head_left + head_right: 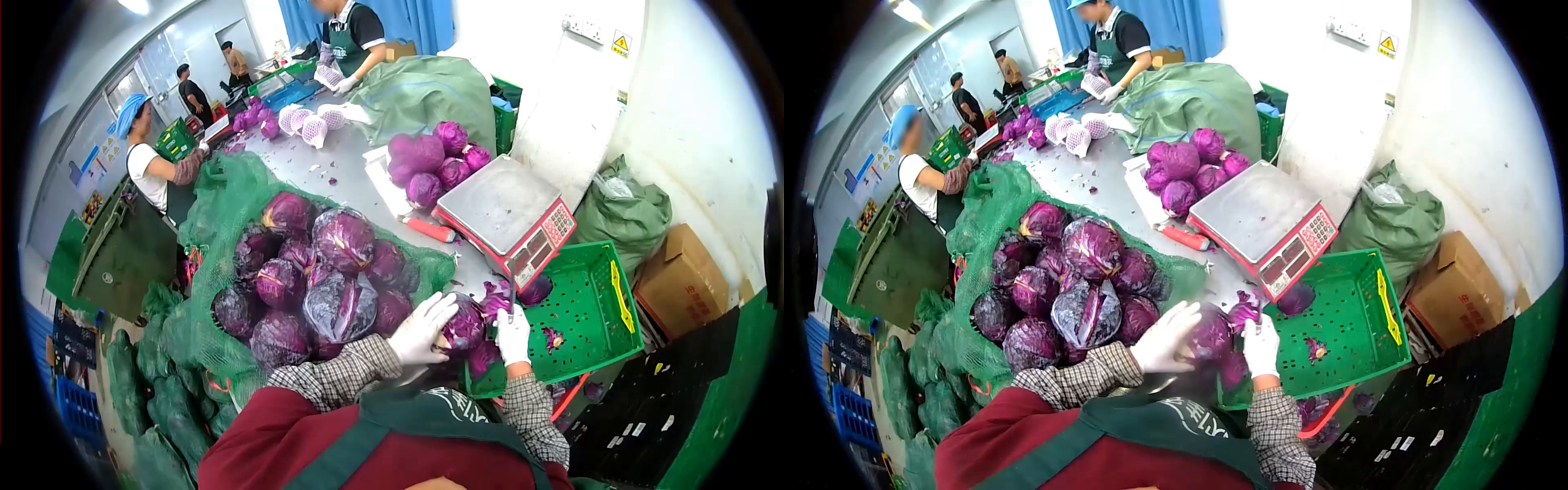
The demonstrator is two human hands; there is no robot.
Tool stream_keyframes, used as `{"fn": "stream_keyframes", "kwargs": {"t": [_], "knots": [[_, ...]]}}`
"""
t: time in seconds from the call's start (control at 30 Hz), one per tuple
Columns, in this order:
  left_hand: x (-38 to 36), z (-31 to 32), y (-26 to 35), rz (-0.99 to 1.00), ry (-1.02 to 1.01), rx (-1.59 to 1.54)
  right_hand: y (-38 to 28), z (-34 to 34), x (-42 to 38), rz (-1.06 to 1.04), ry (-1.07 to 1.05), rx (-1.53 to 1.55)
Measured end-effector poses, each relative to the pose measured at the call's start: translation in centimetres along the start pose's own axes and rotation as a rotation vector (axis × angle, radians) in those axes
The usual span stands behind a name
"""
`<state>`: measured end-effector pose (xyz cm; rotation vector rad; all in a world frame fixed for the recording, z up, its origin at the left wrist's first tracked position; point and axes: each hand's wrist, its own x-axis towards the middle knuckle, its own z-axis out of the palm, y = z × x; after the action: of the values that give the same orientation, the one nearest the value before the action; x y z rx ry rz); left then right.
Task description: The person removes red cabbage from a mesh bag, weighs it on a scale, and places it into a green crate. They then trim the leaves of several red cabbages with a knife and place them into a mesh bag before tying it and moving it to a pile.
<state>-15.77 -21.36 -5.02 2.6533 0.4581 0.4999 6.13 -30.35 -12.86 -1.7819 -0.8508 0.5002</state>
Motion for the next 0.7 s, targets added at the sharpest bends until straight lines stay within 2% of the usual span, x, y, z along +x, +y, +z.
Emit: {"fn": "stream_keyframes", "kwargs": {"t": [0.03,0.07,0.1,0.13,0.17,0.2,0.27,0.33,0.37,0.43,0.53,0.63,0.67,0.7], "knots": [[-0.1,-0.4,-0.2,-0.034,-0.005,-0.029,1.6,-0.3,0.2,0.163,0.000,0.202],[-0.3,-0.6,-0.3,-0.070,0.024,-0.070,7.9,-0.3,0.9,-0.138,0.237,-0.054],[-0.6,-0.1,-1.2,-0.095,0.073,-0.096,7.4,-3.4,0.1,0.155,0.212,0.257],[-0.4,-0.1,-1.3,-0.142,0.077,-0.096,6.2,-6.5,-0.8,0.450,0.273,0.570],[0.0,0.2,-1.3,-0.190,0.081,-0.103,14.0,-8.3,-1.5,0.272,0.336,0.366],[0.8,0.6,-1.6,-0.178,0.086,-0.086,13.9,-8.5,-1.9,0.247,0.339,0.440],[3.4,0.8,-1.0,-0.231,0.010,-0.013,12.3,-8.2,-2.9,0.023,0.206,0.142],[5.5,0.7,0.2,-0.292,-0.064,0.039,-0.4,-5.3,-2.8,0.109,-0.018,0.183],[6.1,0.5,0.5,-0.307,-0.094,0.080,-3.4,-3.5,-2.9,-0.047,-0.082,0.213],[6.3,0.9,0.6,-0.272,-0.098,0.182,-5.7,-0.5,-2.4,-0.379,-0.034,-0.115],[6.5,0.5,1.2,-0.291,-0.093,0.171,-5.9,0.0,-1.7,-0.274,-0.069,-0.183],[6.3,0.4,1.0,-0.242,-0.103,0.169,-6.2,-1.0,-1.4,-0.295,-0.142,-0.194],[6.3,0.3,1.1,-0.242,-0.120,0.167,-6.5,-1.1,-1.4,-0.407,-0.087,-0.232],[6.3,0.3,1.0,-0.239,-0.125,0.172,-6.3,-1.1,-1.1,-0.410,-0.107,-0.225]]}}
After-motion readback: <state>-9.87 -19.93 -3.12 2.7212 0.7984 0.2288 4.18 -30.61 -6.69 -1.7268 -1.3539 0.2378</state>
